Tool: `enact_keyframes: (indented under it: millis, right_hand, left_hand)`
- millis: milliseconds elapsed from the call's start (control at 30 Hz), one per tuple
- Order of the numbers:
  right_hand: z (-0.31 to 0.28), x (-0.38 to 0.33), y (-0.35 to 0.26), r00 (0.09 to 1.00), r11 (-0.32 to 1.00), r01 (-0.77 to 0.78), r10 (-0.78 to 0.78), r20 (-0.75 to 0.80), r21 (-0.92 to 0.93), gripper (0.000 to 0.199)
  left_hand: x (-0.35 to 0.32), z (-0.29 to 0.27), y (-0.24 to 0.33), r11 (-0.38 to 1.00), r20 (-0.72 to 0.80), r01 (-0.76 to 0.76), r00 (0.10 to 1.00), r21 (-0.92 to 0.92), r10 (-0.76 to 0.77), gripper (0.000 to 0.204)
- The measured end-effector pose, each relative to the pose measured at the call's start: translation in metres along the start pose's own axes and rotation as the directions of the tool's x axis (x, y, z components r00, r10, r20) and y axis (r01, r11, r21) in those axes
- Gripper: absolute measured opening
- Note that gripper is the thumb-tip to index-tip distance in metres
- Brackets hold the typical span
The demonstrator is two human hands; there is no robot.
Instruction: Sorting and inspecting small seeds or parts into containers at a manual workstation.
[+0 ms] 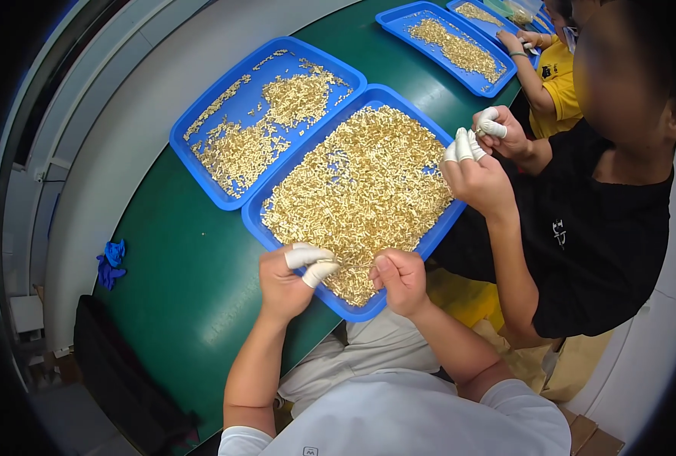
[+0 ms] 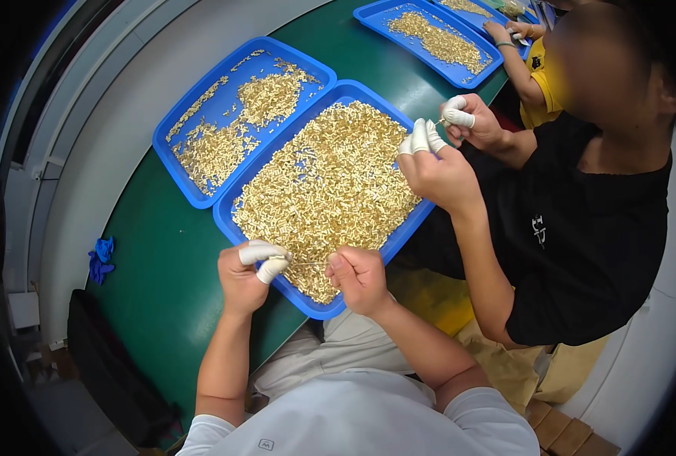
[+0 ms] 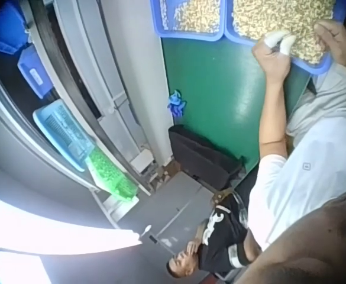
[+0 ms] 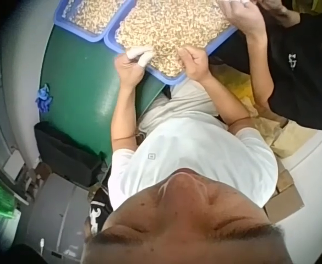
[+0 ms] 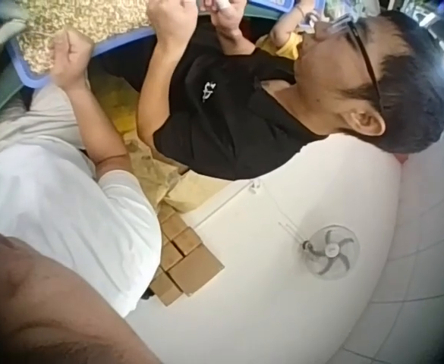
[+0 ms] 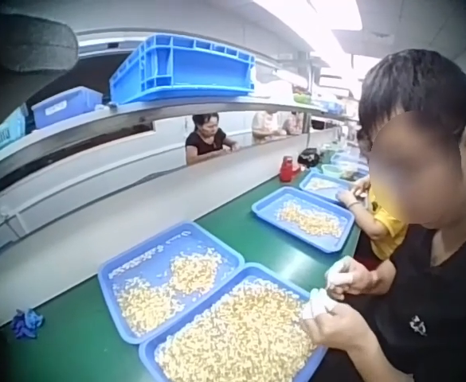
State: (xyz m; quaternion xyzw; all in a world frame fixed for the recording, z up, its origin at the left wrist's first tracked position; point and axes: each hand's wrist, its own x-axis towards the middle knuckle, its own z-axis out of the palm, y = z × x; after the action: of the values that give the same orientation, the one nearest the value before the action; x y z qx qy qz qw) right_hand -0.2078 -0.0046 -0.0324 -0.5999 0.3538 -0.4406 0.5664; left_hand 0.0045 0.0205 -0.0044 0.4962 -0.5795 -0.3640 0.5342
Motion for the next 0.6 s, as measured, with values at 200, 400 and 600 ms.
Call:
enact_keyframes:
  millis: [200,400,600]
  right_hand:
    - [0.0,-0.001,-0.001,0.999,1.0,0.0,0.001,-0.034,0.014,0.035]
    - [-0.002,-0.002,0.002,1.0,1.0,0.015,-0.015,-0.015,0.023,0.035]
    - [0.0,0.002,-0.005,1.0,1.0,0.016,-0.016,-0.019,0.006,0.035]
  left_hand:
    - [0.059,-0.045,-0.003,0.946,-0.236,0.057,0.971,0.318,0.021,0.012]
    - [0.09,-0.061,-0.003,0.713,-0.224,0.014,0.954,0.701,0.201,0.044]
    - [0.007,0.012,0.022,0.995,0.219,-0.017,0.976,0.097,-0.005,0.043]
